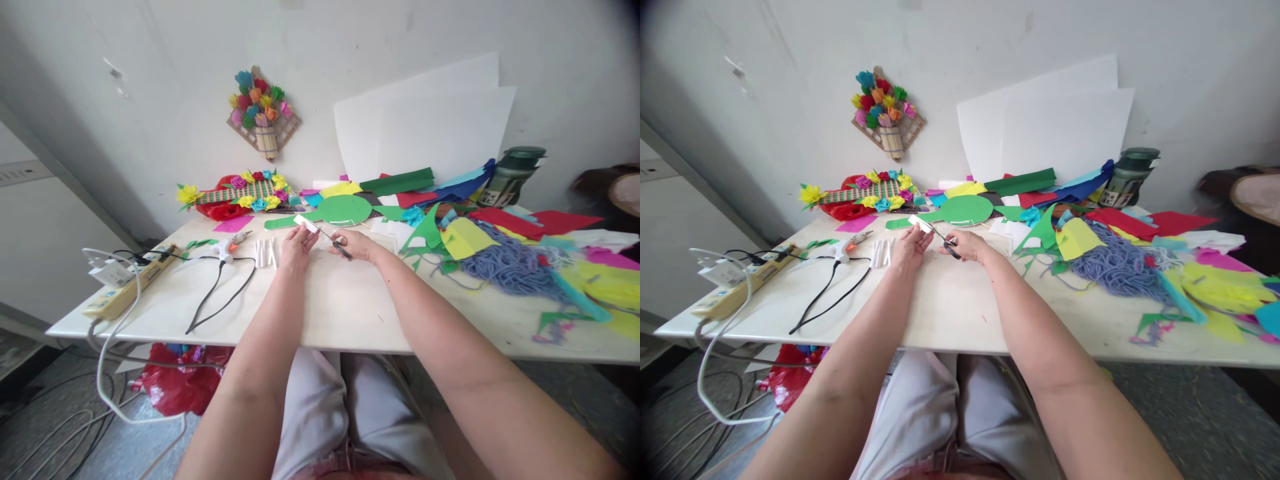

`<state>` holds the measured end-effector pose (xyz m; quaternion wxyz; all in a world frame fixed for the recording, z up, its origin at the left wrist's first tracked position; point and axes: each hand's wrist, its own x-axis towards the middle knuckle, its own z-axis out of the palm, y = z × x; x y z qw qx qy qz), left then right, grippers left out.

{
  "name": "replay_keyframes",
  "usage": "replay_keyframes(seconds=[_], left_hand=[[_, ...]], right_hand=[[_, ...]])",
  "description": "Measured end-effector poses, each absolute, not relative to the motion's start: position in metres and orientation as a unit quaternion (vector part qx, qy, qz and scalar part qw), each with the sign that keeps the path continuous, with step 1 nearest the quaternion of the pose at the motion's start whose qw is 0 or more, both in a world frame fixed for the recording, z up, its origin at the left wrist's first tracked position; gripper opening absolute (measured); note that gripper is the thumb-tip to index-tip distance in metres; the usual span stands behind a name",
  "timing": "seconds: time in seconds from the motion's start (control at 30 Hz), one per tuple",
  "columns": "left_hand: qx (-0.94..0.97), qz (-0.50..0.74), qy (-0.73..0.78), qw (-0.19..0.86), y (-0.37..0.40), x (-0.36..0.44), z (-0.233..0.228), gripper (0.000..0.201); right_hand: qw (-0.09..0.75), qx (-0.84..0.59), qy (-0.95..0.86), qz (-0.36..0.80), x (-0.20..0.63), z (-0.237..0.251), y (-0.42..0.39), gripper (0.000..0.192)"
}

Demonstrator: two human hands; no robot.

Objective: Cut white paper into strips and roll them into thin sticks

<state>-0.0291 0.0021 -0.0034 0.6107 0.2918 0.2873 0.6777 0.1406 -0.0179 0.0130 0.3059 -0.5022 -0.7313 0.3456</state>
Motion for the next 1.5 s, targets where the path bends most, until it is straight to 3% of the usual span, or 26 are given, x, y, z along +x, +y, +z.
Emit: replay_keyframes(seconds=[0.37, 0.87, 1.5], left_hand=[[0.290, 0.669, 0.298, 0.616, 0.0003, -0.0280, -0.0022, 0.011], [0.289, 0.668, 0.303, 0.615, 0.0011, -0.0264, -0.0012, 0.008], [0.280, 0.672, 0.298, 0.617, 0.0050, -0.0277, -0.0049, 0.005]], right_hand=[[0.261, -0.524, -0.772, 0.249, 0.1382, 0.0210, -0.0248, 0.033], [0.269, -0.525, -0.786, 0.185, 0.1364, 0.0192, -0.0247, 0.029], [0.279, -0.519, -0.789, 0.176, 0.1382, 0.0148, -0.0181, 0.026]])
